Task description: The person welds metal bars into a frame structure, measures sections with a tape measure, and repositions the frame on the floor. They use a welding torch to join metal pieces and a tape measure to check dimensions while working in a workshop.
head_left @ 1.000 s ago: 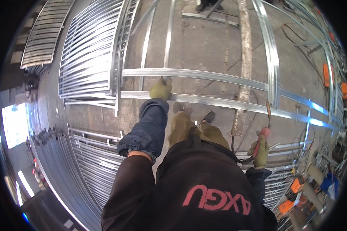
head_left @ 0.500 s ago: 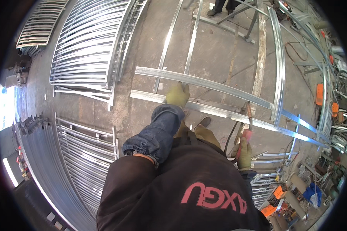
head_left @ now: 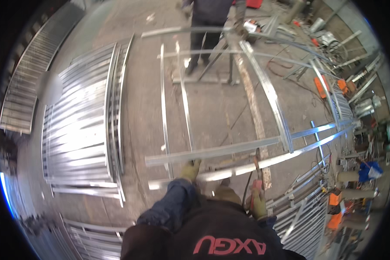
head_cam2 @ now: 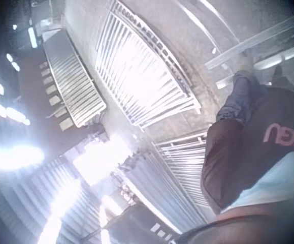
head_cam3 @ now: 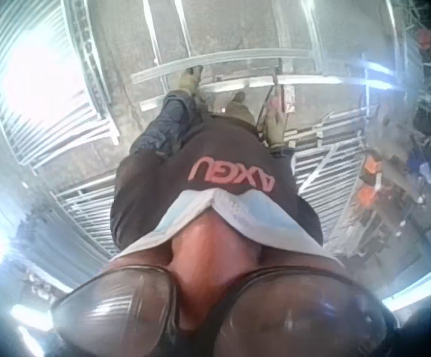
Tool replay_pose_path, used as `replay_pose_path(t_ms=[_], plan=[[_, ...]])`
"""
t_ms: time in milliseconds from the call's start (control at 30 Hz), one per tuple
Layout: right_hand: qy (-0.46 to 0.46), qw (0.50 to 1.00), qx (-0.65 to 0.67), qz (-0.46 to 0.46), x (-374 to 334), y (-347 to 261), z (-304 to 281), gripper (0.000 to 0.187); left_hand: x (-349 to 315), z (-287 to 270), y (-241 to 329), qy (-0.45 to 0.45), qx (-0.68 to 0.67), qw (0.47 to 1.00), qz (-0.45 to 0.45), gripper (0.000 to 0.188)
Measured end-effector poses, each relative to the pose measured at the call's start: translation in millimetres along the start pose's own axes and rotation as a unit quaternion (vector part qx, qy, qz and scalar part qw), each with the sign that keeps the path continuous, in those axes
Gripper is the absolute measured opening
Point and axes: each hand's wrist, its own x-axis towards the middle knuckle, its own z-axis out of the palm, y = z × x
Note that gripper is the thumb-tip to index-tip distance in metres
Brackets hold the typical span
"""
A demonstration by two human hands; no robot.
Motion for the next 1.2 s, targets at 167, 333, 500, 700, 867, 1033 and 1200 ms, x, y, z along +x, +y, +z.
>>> replay_pose_path(t_ms=[167,333,500,700,867,1033,1200], plan=[[0.027,0.999,-0.043,0.0,5,23,16,0.048,28,-12,-25,-0.05,-0.179,0.978,-0.093,0.036],[0.029,0.999,0.022,0.015,1,20,26,0.052,23,-22,-21,-0.073,-0.156,0.985,0.028,0.043],[0.012,0.996,-0.057,-0.061,9,25,14,0.066,25,-14,-15,-0.088,-0.279,0.953,-0.075,0.054],[-0.015,1.0,-0.007,-0.023,19,25,-2,0.075,17,-11,-5,-0.051,-0.23,0.97,-0.067,0.044],[-0.022,1.0,-0.013,0.015,23,4,-35,0.072,-6,3,13,-0.003,-0.238,0.97,-0.056,0.046],[-0.03,0.999,-0.029,0.025,51,1,-68,0.069,12,-1,3,0.0,-0.214,0.977,0.013,0.043],[0.006,0.998,0.023,-0.054,72,21,-100,0.056,-8,10,25,0.065,0.136,0.988,-0.014,0.057]])
